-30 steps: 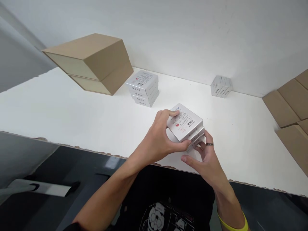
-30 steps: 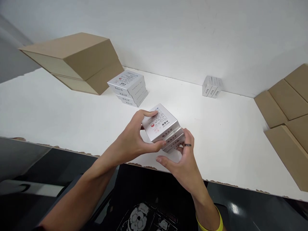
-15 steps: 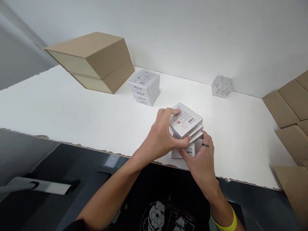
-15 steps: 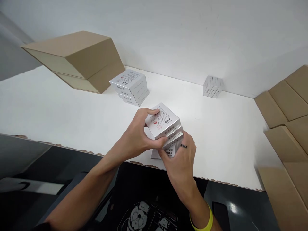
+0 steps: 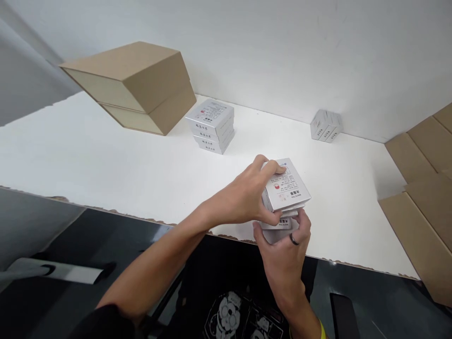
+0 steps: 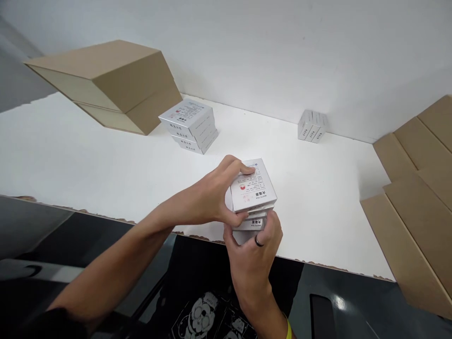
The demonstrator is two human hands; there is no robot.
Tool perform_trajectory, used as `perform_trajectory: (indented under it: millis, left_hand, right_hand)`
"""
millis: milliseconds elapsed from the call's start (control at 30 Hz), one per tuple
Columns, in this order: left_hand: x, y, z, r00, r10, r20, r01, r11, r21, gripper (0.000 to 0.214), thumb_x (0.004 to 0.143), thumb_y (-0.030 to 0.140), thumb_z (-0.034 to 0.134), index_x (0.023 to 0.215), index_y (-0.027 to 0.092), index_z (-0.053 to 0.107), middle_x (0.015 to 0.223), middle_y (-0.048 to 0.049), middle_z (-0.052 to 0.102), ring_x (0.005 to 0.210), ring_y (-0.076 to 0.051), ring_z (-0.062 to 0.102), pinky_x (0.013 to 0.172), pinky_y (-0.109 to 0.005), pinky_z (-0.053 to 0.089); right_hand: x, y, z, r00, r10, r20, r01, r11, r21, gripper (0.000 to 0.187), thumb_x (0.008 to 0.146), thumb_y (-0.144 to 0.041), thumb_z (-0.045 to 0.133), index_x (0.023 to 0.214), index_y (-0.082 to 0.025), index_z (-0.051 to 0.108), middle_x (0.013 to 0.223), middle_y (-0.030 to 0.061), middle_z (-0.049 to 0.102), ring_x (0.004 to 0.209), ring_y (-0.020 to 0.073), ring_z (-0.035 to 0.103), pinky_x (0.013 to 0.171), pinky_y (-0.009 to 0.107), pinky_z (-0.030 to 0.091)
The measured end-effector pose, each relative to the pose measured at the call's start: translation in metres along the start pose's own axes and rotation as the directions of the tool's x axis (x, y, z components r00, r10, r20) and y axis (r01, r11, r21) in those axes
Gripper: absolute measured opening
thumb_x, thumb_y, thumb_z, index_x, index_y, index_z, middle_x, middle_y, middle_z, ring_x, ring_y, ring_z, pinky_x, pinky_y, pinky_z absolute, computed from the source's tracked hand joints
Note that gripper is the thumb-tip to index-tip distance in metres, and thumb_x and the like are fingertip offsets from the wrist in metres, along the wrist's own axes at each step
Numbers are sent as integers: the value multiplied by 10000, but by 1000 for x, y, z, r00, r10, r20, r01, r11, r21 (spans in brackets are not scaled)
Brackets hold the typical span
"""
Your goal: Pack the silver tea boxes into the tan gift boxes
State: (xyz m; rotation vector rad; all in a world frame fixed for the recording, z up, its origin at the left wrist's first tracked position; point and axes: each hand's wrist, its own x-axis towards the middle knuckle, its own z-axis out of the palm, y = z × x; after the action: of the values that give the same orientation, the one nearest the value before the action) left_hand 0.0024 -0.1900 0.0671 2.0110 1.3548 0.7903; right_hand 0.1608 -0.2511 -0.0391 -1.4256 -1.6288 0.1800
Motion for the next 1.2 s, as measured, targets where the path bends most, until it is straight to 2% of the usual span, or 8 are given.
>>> perform_trajectory:
  millis: [167,367,500,633,767,833,1000,1200]
  left_hand:
    - [5,0,-10,995,-10,100,9,1000,20,773,657,333,855,1303,238,442,1228,-78,474,1041,-266,580,867,-465,574]
    - [12,2,1,996,13,89,-15,1000,12,818,598,278,860,1300,203,448,1211,-91,458,1061,-274,551,898,-483,576]
    - [7,0,5,1000,20,-5,-20,999,-27,803,619,282,826,1329,201,461,1225,-93,476,1078,-268,551,905,-469,572]
    - [1,-1,-5,989,-33,-148,25,998,-52,748,669,350,793,1331,218,471,1292,-101,496,1177,-284,551,1002,-478,549]
    - [0,-1,-26,930,-107,-351,114,994,-2,770,667,405,789,1350,249,471,1358,-94,514,1186,-288,550,1022,-488,539]
    - [1,-3,-33,905,-144,-399,171,985,32,793,647,430,801,1350,254,480,1370,-92,510,1165,-290,556,989,-488,553]
    - [7,-14,-33,922,-194,-335,239,966,99,773,654,449,796,1329,231,490,1333,-102,506,1103,-286,580,958,-496,570]
    - [32,-40,-16,950,-180,-257,225,961,159,763,679,438,780,1340,231,460,1364,-127,487,1212,-332,566,1065,-549,523]
  right_hand:
    - [2,11,3,975,-190,-114,181,979,-90,825,912,-382,757,1521,-184,238,1302,194,538,1072,279,641,816,479,635]
    - [8,16,8,980,-176,-94,172,984,-51,831,907,-334,678,1546,-152,180,1332,224,539,1080,275,668,794,441,644]
    - [9,13,12,992,-110,-62,106,993,-53,806,954,-379,646,1544,-149,147,1321,234,555,1067,278,680,796,442,639]
    - [11,14,13,994,-95,-59,91,994,-66,831,990,-507,662,1554,-170,155,1334,240,558,1113,301,661,868,488,625]
    - [12,20,12,988,-135,-73,128,988,-88,884,968,-548,695,1569,-165,172,1352,250,542,1169,335,633,921,542,608]
    - [10,21,12,987,-137,-84,128,986,-103,866,971,-524,695,1566,-160,182,1367,255,521,1188,345,617,935,565,599]
    - [5,19,5,995,-58,-80,50,994,-93,830,968,-504,680,1544,-154,198,1390,265,494,1240,362,575,971,595,571]
    - [12,32,-15,998,54,-46,-56,997,-54,860,931,-574,699,1523,-165,229,1408,265,494,1223,363,599,968,565,574]
